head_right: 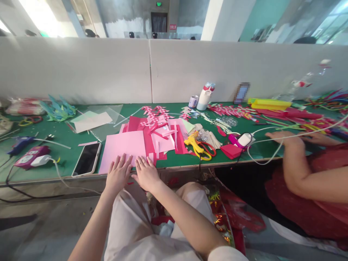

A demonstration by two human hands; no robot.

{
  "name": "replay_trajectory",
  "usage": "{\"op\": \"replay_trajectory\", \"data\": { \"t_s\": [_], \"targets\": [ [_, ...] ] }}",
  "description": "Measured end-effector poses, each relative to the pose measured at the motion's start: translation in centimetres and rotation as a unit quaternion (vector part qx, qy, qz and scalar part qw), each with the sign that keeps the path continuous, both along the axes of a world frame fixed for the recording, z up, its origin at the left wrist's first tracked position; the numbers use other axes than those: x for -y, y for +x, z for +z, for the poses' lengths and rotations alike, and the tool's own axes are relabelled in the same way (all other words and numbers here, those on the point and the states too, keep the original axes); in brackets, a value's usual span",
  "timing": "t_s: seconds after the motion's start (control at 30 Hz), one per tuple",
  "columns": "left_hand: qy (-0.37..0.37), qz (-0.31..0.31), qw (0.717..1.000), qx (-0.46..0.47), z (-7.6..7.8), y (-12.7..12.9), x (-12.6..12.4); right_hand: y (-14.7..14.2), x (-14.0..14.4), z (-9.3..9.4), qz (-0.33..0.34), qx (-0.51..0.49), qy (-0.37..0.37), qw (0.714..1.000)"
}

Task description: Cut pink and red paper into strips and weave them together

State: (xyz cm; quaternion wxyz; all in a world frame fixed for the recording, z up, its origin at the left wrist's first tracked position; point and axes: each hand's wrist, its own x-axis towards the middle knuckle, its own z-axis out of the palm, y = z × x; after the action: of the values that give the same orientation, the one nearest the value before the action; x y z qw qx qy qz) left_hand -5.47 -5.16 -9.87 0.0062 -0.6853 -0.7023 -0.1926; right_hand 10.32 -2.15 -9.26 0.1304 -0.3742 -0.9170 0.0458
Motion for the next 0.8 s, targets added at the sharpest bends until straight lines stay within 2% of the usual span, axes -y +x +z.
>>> {"op": "replay_trajectory", "data": {
  "t_s": [0.1, 0.23, 0.3, 0.4, 0.57, 0.67, 0.8],
  "targets": [
    [-0.017, -0.001, 0.999, -0.049, 0.4, 0.0, 0.0, 0.4, 0.6, 0.0, -0.008, -0.010, -0.009, 1.000],
    [-0.029, 0.003, 0.998, -0.061, 0.8, 0.2, -0.1, 1.8, -0.6, 1.6, 0.031, -0.045, -0.038, 0.998],
    [-0.032, 0.006, 0.998, -0.059, 1.0, 0.2, -0.1, 3.2, -1.9, 2.6, 0.002, -0.085, -0.041, 0.996],
    [-0.046, 0.015, 0.998, -0.047, 1.3, 0.3, -0.3, 5.6, -4.0, 3.4, -0.095, -0.103, -0.033, 0.990],
    [-0.045, 0.034, 0.998, -0.033, 1.8, 1.3, -0.7, 8.3, -5.4, 3.0, -0.142, -0.098, -0.021, 0.985],
    [-0.014, 0.029, 0.999, -0.020, 2.1, 2.3, -0.9, 8.4, -4.9, 2.7, -0.140, -0.090, -0.015, 0.986],
    [0.023, -0.015, 1.000, 0.004, 2.5, 3.6, -1.0, 8.2, -4.0, 2.5, -0.112, -0.062, 0.015, 0.992]
  ]
}}
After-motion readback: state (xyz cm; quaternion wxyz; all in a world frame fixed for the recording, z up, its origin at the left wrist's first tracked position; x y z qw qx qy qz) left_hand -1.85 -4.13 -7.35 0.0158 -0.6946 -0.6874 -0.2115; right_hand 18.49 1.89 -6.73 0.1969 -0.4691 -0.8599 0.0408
